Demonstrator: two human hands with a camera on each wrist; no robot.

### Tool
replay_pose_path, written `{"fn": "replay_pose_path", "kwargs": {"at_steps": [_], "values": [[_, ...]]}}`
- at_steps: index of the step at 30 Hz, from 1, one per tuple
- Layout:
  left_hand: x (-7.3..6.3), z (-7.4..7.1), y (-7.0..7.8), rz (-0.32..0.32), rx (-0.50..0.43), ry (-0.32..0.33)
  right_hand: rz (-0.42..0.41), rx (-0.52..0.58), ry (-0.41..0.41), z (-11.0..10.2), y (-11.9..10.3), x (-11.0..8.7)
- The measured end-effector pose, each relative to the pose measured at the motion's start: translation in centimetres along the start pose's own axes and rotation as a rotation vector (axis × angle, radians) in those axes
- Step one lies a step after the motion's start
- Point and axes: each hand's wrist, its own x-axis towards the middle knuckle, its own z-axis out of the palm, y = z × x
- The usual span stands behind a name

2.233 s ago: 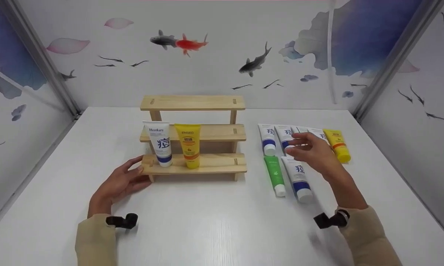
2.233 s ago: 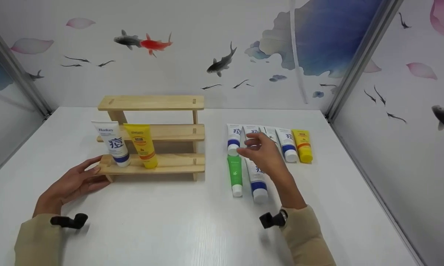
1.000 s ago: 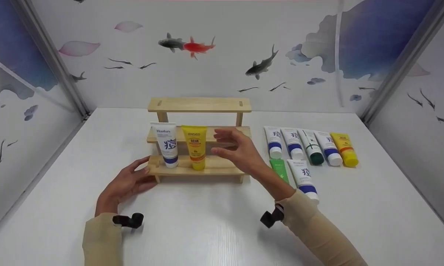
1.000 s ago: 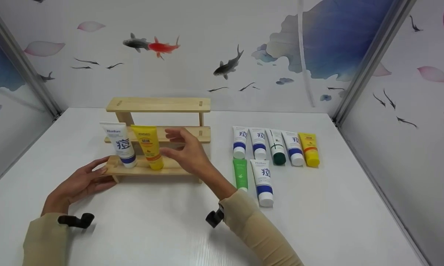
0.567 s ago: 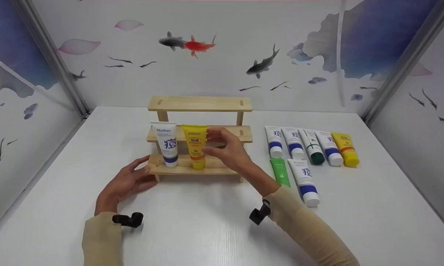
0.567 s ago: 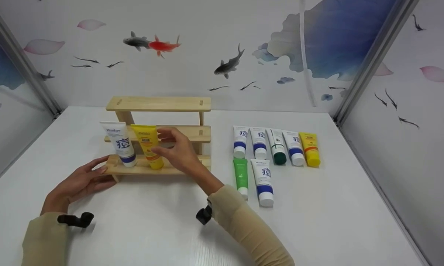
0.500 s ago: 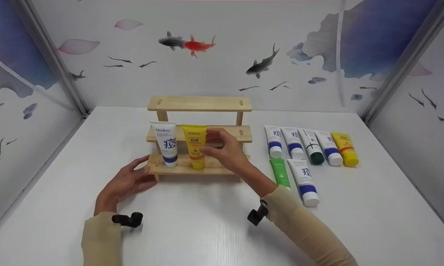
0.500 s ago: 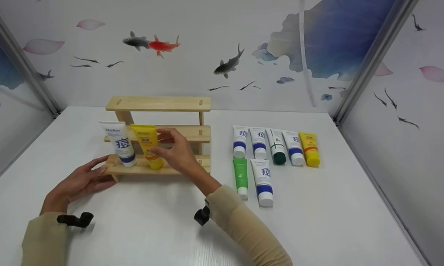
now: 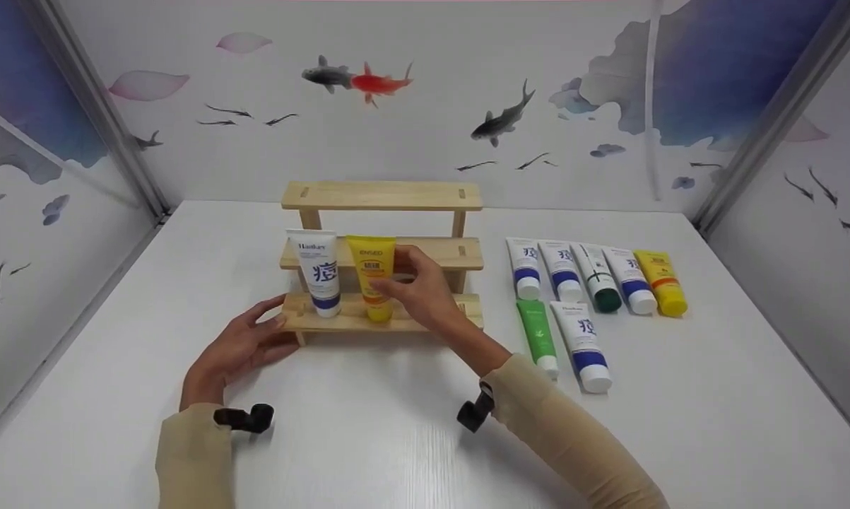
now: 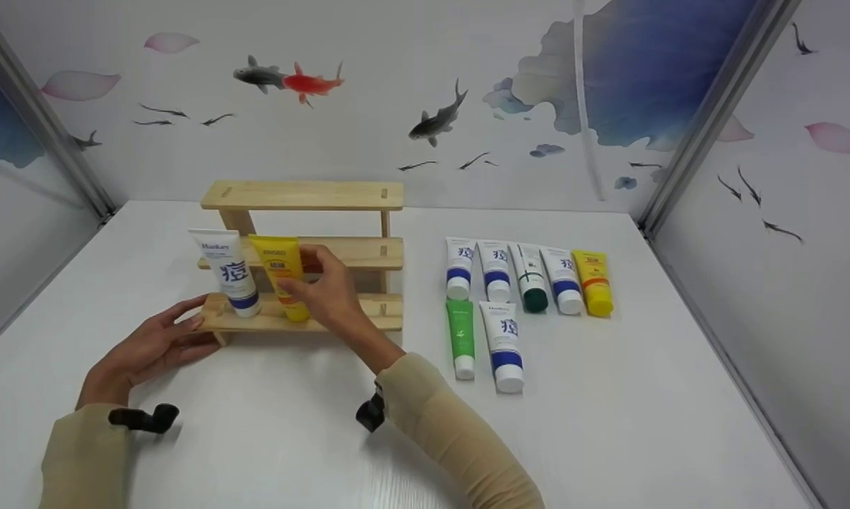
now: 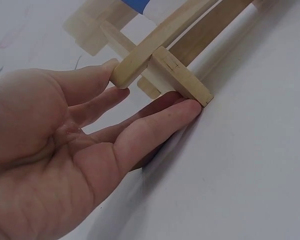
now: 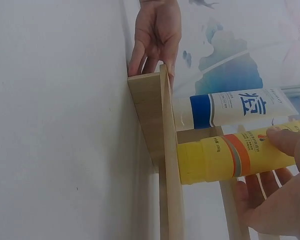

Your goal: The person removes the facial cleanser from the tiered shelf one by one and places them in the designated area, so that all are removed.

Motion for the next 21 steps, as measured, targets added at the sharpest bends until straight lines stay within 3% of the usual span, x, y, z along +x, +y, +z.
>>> {"fn": "replay_pose_path", "kwargs": {"at_steps": [10,21], "values": [[-0.3,0.1,0.0,0.023,-0.004,-0.014,-0.037,0.052,0.053,-0.1,0.2,-1.1],[-0.3,0.1,0.0,0.022,-0.016,-0.010,-0.050,0.050,0.040,-1.8,-0.7,-4.2]]}}
